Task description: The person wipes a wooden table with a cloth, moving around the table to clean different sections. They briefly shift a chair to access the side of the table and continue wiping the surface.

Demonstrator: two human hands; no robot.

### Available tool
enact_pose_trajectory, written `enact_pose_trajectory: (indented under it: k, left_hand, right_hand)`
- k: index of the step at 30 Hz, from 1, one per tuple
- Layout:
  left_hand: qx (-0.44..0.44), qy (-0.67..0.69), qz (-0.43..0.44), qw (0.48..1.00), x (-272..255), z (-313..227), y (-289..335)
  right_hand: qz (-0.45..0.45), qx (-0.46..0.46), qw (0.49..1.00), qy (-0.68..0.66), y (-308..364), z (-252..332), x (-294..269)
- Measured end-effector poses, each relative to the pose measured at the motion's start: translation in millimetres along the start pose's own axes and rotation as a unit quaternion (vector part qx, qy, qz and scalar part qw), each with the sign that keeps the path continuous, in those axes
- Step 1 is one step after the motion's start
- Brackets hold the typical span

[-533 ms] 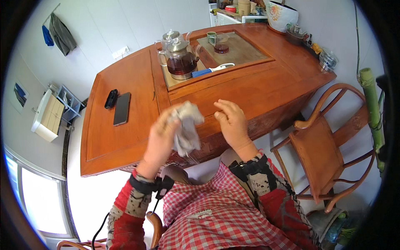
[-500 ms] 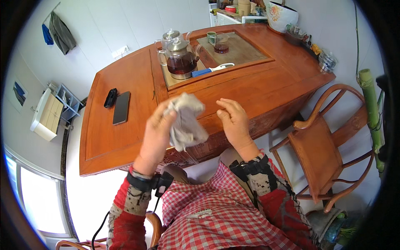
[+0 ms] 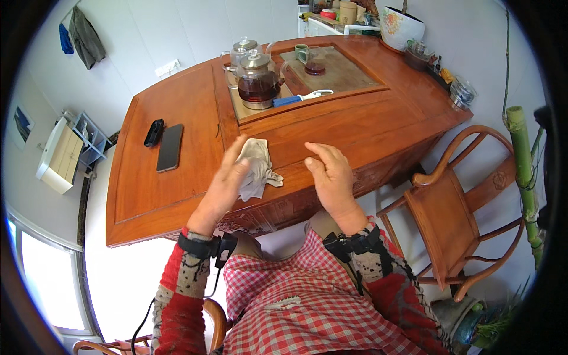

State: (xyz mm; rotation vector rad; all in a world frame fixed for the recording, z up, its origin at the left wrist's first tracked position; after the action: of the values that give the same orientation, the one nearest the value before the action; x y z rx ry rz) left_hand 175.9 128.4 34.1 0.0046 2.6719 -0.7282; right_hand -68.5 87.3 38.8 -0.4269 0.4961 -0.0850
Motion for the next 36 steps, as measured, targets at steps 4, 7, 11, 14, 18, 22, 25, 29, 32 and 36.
enact_pose_trajectory:
  k: [4, 7, 11, 14, 18, 22, 25, 29, 32, 36]
  left_hand:
    - [0.028, -0.050, -0.178, 0.982, -24.5, 6.7, 24.2]
    - [-0.042, -0.100, -0.260, 0.959, -29.8, 23.1, 44.9]
    - [-0.023, -0.097, -0.296, 0.950, -17.3, 31.5, 74.3]
    - [-0.003, -0.143, -0.299, 0.944, -16.5, 32.1, 80.1]
    - [-0.012, -0.165, -0.288, 0.943, -13.5, 35.5, 77.3]
    - [-0.010, -0.293, -0.232, 0.928, -6.5, 33.5, 73.1]
    - [-0.001, -0.343, -0.215, 0.914, -0.2, 34.4, 69.2]
    - [0.022, -0.445, -0.166, 0.880, 4.0, 37.0, 66.8]
    - [0.003, -0.471, -0.149, 0.869, 2.8, 44.7, 67.3]
    - [0.005, -0.502, -0.112, 0.858, 4.0, 43.8, 60.8]
  right_hand:
    - [0.030, -0.099, 0.993, 0.050, -9.0, 35.7, 27.6]
    - [0.066, -0.099, 0.985, 0.126, 3.3, 59.0, 70.7]
    - [0.208, 0.016, 0.944, 0.254, 12.6, 60.7, 138.9]
    - [0.217, -0.068, 0.944, 0.239, 29.8, 58.6, 156.6]
    - [0.225, -0.165, 0.955, 0.096, 37.0, 34.7, 132.2]
    - [0.150, -0.185, 0.967, 0.095, 16.1, -7.0, 68.4]
    - [0.118, -0.157, 0.965, 0.175, -18.4, -60.0, -0.8]
    - [0.002, -0.032, 0.962, 0.271, -58.6, -135.6, -92.6]
    - [-0.010, 0.038, 0.951, 0.307, -88.8, -186.0, -143.3]
    - [-0.101, 0.007, 0.938, 0.330, -118.5, -227.1, -184.9]
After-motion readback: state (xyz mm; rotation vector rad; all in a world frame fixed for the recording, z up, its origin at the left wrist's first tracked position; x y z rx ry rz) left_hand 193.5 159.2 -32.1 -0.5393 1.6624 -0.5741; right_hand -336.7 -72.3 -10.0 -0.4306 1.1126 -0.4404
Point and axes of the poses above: each hand's wrist, its own y-axis away from the middle knuckle, its own x-axis out of the palm, z = x × y, the point moved 4 cm from there along -y, towards the middle knuckle, and after that the axes turned 15 degrees about x, right-handed, at the moved point
